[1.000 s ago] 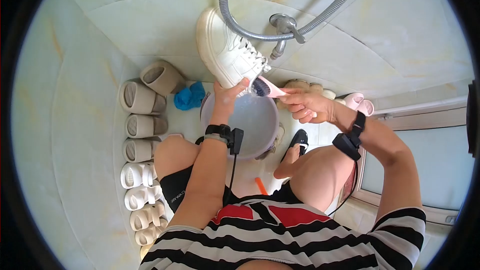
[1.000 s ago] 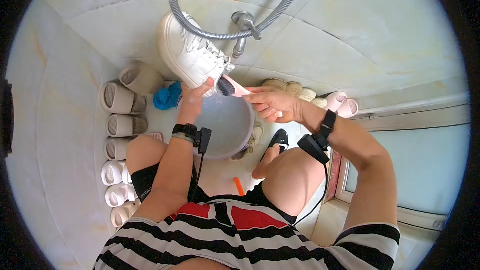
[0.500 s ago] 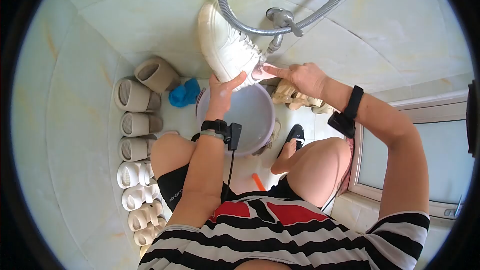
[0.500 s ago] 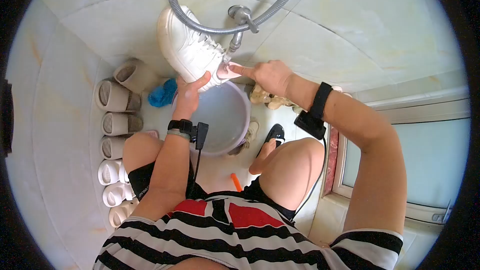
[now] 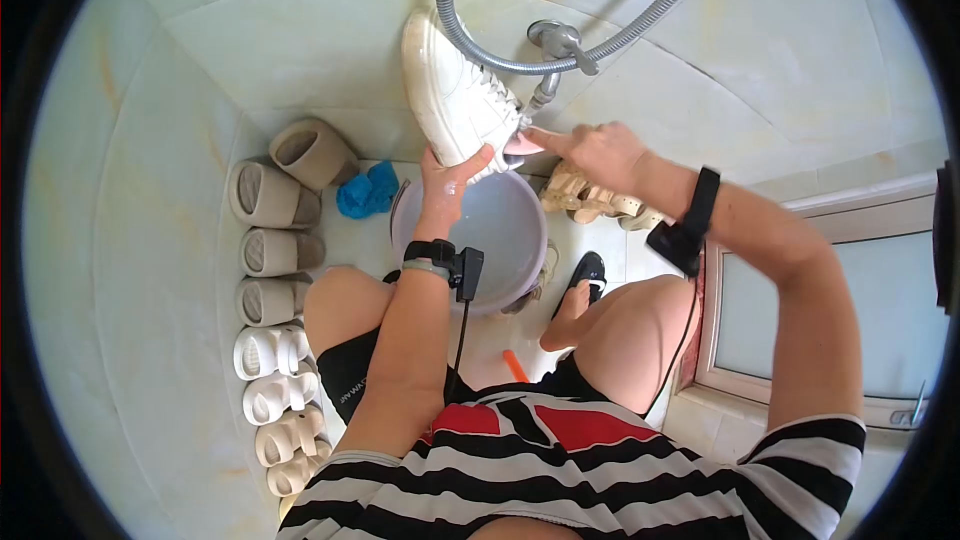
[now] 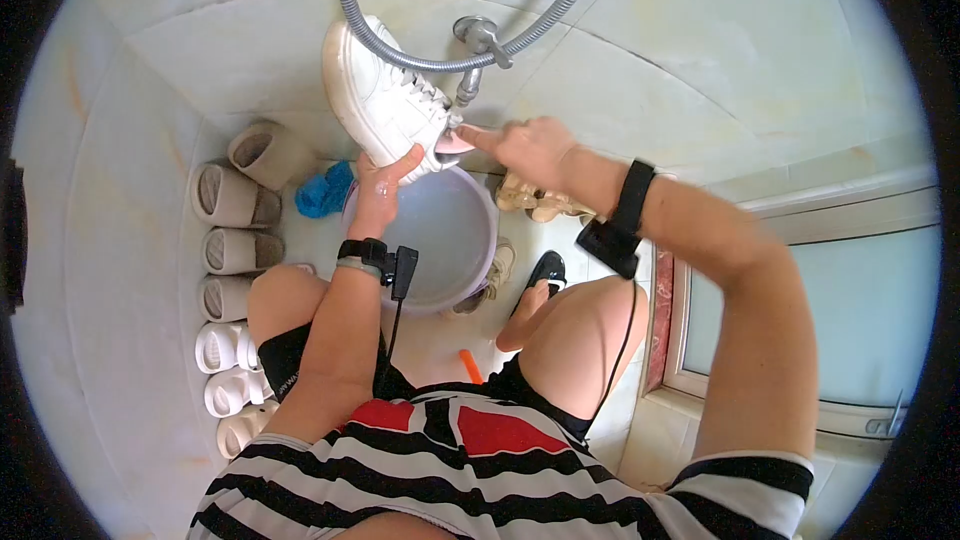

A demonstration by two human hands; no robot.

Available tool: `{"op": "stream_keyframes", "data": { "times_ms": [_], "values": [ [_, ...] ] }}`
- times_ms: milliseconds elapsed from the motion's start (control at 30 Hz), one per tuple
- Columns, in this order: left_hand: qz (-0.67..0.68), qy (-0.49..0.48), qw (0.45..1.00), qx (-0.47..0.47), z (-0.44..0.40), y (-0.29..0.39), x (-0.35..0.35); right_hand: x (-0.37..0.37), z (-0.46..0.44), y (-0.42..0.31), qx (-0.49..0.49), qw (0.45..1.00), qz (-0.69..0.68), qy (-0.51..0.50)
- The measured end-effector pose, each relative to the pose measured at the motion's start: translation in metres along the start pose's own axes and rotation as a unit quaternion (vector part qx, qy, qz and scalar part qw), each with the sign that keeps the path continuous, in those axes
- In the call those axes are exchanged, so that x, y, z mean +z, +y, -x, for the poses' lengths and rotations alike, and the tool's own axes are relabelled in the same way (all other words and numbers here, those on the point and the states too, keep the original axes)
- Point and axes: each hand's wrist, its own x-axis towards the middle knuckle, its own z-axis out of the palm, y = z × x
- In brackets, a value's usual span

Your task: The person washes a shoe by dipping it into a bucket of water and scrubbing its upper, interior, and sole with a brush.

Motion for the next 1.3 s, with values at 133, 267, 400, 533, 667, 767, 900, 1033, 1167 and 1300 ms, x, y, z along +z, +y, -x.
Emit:
{"op": "stream_keyframes", "data": {
  "times_ms": [133, 267, 400, 533, 667, 767, 900, 1033, 1167, 1300],
  "values": [
    [0.017, -0.020, 0.999, -0.018, -0.001, 0.000, -0.002, 0.004, -0.007, 0.021, -0.060, 0.997, 0.031, 0.023],
    [0.008, 0.012, 1.000, 0.003, -0.002, 0.005, -0.002, 0.033, -0.013, 0.014, -0.076, 0.995, -0.061, 0.016],
    [0.013, 0.037, 0.999, 0.000, -0.003, -0.001, -0.005, 0.029, -0.014, -0.015, 0.129, 0.675, -0.695, -0.212],
    [-0.015, 0.036, 0.999, 0.029, -0.006, -0.006, 0.000, 0.043, 0.004, -0.027, 0.187, 0.467, -0.840, -0.204],
    [-0.022, 0.030, 0.999, 0.008, 0.001, 0.002, 0.003, 0.053, -0.001, -0.027, 0.195, 0.601, -0.763, -0.136],
    [-0.010, 0.022, 1.000, -0.003, 0.002, 0.004, 0.005, 0.040, 0.006, -0.017, 0.082, 0.967, -0.241, -0.034],
    [0.008, 0.005, 1.000, -0.013, 0.002, 0.005, 0.006, 0.012, 0.001, 0.017, -0.057, 0.984, 0.129, 0.105],
    [0.003, -0.002, 1.000, -0.017, -0.002, 0.000, -0.001, 0.024, -0.005, 0.019, -0.038, 0.996, 0.048, 0.066],
    [-0.003, 0.055, 0.998, 0.002, 0.001, 0.003, 0.002, 0.061, -0.005, -0.017, 0.059, 0.952, -0.298, -0.041],
    [-0.017, 0.058, 0.998, 0.011, -0.005, -0.004, -0.002, 0.053, 0.011, -0.037, 0.200, 0.433, -0.856, -0.199]
  ]
}}
